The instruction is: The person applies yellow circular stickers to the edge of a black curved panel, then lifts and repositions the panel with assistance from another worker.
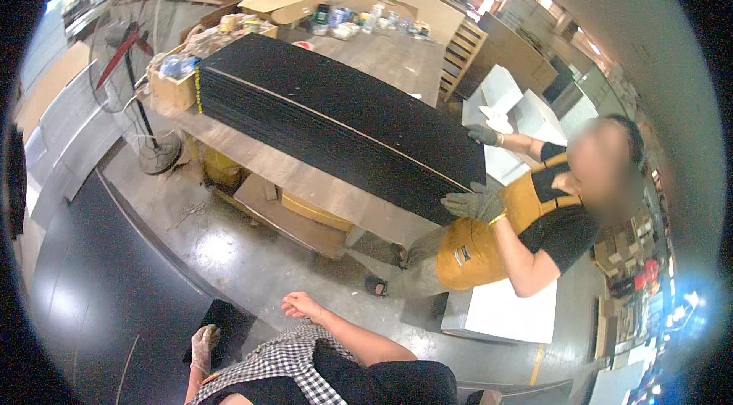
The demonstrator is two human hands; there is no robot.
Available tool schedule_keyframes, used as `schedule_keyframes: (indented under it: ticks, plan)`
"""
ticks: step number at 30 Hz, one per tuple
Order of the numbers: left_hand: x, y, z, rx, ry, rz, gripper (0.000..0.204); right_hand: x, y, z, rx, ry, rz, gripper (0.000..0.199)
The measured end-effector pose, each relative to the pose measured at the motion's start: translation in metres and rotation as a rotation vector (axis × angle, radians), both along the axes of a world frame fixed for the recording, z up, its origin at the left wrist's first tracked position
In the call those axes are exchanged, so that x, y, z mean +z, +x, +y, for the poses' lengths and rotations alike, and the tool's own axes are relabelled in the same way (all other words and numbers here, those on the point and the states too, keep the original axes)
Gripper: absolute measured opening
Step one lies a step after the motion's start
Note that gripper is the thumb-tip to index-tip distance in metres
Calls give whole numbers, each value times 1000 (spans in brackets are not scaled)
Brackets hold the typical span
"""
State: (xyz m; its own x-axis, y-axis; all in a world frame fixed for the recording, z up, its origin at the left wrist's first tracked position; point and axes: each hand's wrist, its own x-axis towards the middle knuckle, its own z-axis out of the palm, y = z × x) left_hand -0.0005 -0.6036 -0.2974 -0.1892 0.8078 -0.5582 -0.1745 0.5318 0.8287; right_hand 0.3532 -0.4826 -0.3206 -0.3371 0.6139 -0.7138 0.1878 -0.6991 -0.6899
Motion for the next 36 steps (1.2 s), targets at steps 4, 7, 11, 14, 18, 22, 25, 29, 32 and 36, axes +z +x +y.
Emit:
schedule_keyframes:
  ticks: [4, 7, 11, 14, 18, 22, 25, 29, 32, 36]
  plan:
    - [35, 30, 85, -228, 207, 183, 37, 54, 27, 10, -138, 67, 131, 36]
    - [55, 57, 145, -146, 184, 112, 37, 99, 63, 29, -130, 162, 204, 40]
    - [66, 79, 209, -222, 315, 215, 39, 148, 104, 61, -161, 250, 201, 37]
    - [75, 84, 240, -210, 339, 159, 39, 174, 117, 84, -173, 285, 171, 34]
    - [106, 82, 278, -165, 401, 74, 35, 191, 118, 113, -159, 297, 246, 34]
    - [163, 57, 347, -26, 658, 135, 34, 203, 116, 139, -191, 324, 298, 35]
    - [215, 36, 420, 74, 797, 195, 29, 216, 108, 163, -233, 314, 298, 37]
    - [279, 6, 554, -43, 1052, 305, 29, 232, 80, 212, -286, 324, 327, 41]
    - [311, 7, 666, -354, 1141, 512, 33, 239, 53, 246, -338, 294, 410, 45]
    - [328, 49, 782, -692, 1241, 860, 40, 249, 23, 278, -388, 271, 486, 46]
